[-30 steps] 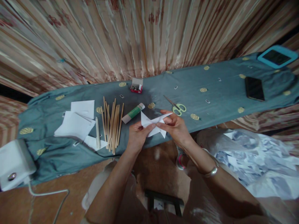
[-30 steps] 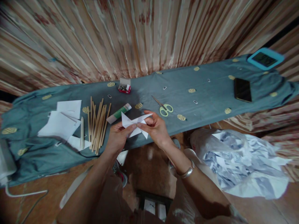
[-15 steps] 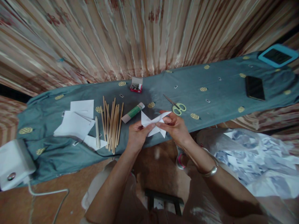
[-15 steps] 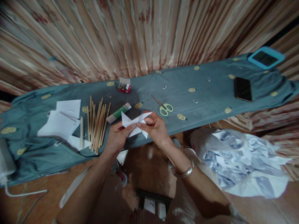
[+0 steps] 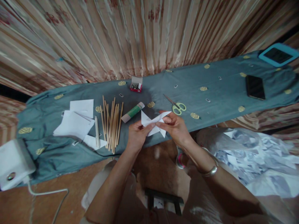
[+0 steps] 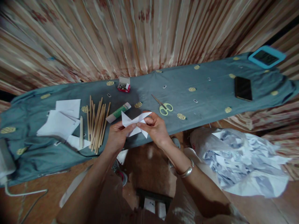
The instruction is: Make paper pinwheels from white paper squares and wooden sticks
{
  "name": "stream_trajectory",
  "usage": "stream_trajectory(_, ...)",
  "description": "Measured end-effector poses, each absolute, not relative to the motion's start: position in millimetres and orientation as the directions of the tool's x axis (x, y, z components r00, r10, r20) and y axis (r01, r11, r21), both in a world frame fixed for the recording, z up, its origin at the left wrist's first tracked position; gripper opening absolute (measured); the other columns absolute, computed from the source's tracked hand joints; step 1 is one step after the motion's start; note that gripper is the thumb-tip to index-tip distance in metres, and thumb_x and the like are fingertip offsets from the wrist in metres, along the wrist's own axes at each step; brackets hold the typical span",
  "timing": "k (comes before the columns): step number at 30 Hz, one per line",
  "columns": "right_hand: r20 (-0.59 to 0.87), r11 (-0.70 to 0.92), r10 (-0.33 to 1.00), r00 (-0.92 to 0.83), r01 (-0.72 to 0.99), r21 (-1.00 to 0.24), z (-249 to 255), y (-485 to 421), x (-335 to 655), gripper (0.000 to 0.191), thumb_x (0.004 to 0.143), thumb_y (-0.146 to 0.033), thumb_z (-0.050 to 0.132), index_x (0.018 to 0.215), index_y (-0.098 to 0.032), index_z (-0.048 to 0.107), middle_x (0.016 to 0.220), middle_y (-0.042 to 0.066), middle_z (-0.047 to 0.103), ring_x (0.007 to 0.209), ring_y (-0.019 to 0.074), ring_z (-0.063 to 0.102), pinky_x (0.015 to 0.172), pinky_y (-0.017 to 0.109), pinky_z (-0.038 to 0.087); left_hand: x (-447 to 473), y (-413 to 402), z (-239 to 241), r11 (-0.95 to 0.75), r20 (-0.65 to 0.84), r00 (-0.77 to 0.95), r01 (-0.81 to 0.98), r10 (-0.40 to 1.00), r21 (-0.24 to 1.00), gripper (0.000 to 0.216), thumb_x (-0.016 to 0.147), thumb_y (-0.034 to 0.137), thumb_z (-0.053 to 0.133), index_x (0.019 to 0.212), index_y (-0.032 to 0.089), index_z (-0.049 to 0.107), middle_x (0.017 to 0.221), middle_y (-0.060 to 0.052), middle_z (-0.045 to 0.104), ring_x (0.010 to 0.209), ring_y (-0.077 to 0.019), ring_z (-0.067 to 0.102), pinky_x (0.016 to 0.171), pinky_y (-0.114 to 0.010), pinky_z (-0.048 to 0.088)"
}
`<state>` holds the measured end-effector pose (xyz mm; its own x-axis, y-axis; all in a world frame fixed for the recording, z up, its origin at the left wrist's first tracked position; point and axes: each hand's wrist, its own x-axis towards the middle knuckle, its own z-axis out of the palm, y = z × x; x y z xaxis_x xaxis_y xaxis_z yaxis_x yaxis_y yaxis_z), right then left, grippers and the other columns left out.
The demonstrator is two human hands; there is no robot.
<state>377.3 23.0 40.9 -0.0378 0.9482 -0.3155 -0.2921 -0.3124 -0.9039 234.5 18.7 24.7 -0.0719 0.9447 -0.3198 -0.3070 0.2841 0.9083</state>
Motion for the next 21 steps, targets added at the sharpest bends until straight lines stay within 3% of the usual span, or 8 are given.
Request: stream_trajectory(21,-0.298,-0.285,0.955,0.004,-0.285,-0.915,43.5,24.0,375.6,0.064,0.043,-0.047,0.094,0.093,-0.026,0.06,0.063,-0.008,0.065,0.057,0.0144,0.06,0.059,0.029,0.051,237.6,20.6,24.9,0.269,-0.317,-0.079,-0.363,0.945,0.892,0.035,0.047,0.036,0.092,0.072,0.016,0.078,0.066,0.0,0.072,0.057,-0.0111,0.055,0.058,-0.024,0.044)
